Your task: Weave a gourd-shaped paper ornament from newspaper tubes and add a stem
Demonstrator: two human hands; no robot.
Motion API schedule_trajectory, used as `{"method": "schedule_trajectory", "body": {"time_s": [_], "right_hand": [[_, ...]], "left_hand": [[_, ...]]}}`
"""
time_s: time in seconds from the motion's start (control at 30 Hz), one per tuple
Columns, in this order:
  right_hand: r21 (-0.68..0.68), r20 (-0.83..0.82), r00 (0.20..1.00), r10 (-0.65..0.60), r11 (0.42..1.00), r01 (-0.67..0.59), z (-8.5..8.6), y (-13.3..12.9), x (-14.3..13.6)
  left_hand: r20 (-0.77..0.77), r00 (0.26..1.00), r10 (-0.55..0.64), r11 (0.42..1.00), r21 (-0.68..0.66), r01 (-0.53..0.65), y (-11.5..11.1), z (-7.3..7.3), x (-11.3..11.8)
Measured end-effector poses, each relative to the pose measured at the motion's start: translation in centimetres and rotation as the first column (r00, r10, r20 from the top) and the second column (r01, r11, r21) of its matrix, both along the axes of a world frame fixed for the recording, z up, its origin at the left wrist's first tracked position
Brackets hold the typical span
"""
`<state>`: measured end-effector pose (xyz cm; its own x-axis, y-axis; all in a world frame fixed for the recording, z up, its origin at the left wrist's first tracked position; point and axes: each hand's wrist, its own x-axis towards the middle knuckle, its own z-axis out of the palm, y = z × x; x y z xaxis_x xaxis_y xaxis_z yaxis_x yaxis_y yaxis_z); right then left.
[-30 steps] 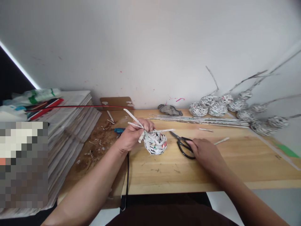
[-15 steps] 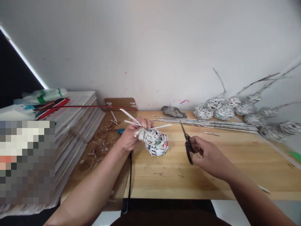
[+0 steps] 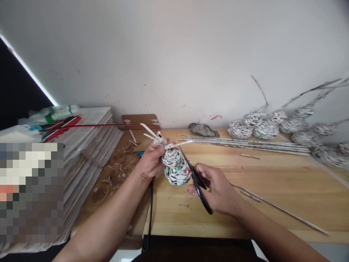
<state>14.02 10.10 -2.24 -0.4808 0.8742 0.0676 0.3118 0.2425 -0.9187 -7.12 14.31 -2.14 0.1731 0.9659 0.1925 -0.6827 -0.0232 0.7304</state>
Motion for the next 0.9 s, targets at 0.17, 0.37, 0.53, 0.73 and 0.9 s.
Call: {"method": "schedule_trajectory", "body": {"time_s": [0.17, 0.37, 0.53, 0.73, 0.9], "right_hand": [[-0.02, 0.014, 1.0, 0.006, 1.0, -0.006, 0.26, 0.08, -0.36], [-0.128, -0.056, 0.998, 0.013, 0.992, -0.02, 0.17, 0.01, -0.38], [-0.227, -0.126, 0.991, 0.035, 0.972, -0.063, 0.14, -0.1, -0.63], [-0.211, -0.173, 0.985, 0.016, 0.976, -0.053, -0.21, 0.06, -1.02], [-0.078, -0.031, 0.999, -0.026, 0.997, 0.023, -0.49, 0.11, -0.57]], "left_hand": [[-0.019, 0.997, 0.077, 0.996, -0.045, -0.078, 0.21, -0.19, 0.11], [-0.087, 0.989, 0.117, 0.991, -0.06, -0.122, 0.37, -0.59, 0.15], [-0.087, 0.993, 0.08, 0.996, -0.033, -0.083, 0.22, -0.65, 0.38], [-0.096, 0.991, 0.089, 0.995, -0.042, -0.094, 0.15, -0.48, 0.57], [-0.102, 0.991, 0.084, 0.994, -0.06, -0.09, 0.21, -0.79, 0.56]]}}
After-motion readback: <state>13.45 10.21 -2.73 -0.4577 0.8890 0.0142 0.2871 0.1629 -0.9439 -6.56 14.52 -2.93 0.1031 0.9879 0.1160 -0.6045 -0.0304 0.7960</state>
